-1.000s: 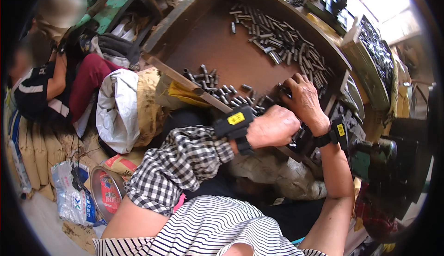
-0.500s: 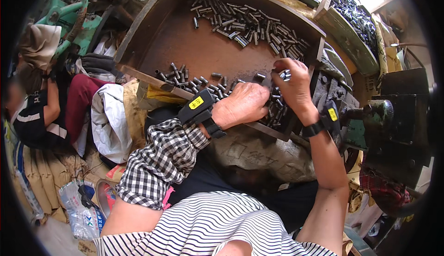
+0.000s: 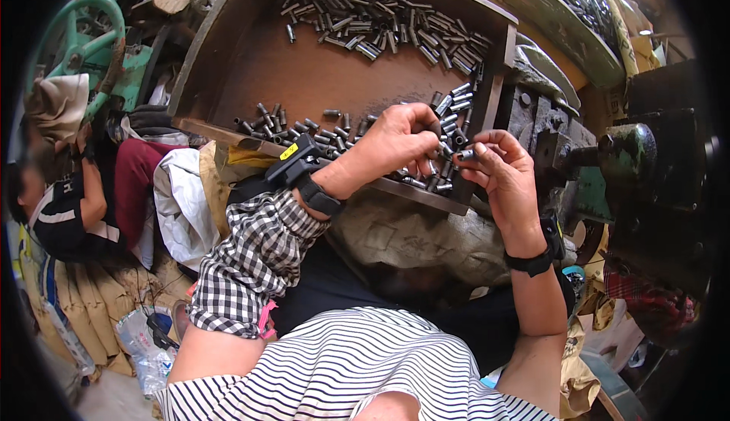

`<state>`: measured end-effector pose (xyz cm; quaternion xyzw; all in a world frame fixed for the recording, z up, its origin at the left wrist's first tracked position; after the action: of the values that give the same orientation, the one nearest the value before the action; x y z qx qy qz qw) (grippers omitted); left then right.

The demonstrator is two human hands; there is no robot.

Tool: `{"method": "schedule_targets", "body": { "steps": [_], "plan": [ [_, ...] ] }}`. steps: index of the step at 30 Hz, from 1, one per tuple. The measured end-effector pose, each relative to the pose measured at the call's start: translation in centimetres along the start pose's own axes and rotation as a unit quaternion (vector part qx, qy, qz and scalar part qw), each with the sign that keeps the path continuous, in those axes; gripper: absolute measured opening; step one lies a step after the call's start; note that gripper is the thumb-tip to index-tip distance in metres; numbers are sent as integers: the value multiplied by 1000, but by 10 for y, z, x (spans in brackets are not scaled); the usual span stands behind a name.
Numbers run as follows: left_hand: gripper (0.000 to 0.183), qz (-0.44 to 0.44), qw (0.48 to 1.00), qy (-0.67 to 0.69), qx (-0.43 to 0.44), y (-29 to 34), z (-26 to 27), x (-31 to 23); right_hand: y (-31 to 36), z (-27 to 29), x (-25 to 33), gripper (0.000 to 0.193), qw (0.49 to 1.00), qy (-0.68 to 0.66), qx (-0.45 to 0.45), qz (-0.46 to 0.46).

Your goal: Manually assembling small metal components and placing them into a press fixture for processing.

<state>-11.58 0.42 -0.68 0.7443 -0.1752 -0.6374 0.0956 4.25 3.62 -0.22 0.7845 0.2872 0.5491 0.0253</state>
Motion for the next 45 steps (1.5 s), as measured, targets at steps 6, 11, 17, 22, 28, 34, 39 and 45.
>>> {"method": "schedule_targets", "body": {
  "steps": [6,11,17,22,28,34,39,45],
  "plan": [
    [18,13,994,100,47,2,-14,4,2,7,6,12,993,85,-47,64],
    [19,19,985,161,63,0,-22,8,1,9,0,13,997,39,-46,56],
    [18,-11,986,162,31,-3,-17,10,3,8,-3,10,998,-49,-27,16],
    [17,-2,982,185,41,-3,-18,11,4,9,4,11,998,10,-8,56],
    [18,-21,980,192,43,-3,-19,8,3,10,-1,14,999,7,-15,49],
    [19,-55,989,138,27,-2,-23,2,2,14,-5,15,999,-3,-20,42],
    [21,-75,995,57,12,3,-26,-1,3,13,-10,14,999,-48,-19,-10],
    [27,8,983,43,177,19,-38,-11,14,-2,-14,12,959,-113,169,-196]
  ]
}}
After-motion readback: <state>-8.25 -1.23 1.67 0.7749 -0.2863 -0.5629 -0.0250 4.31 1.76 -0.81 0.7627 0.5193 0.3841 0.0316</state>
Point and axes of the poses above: each hand's wrist, its own y-axis away from the middle knuckle, its own z-axis out of the back of the hand, x = y × z, the point moved 7 cm from there along -y, towards the middle knuckle, and after that the axes turned 1 degree about -y, right-handed, at the moved point
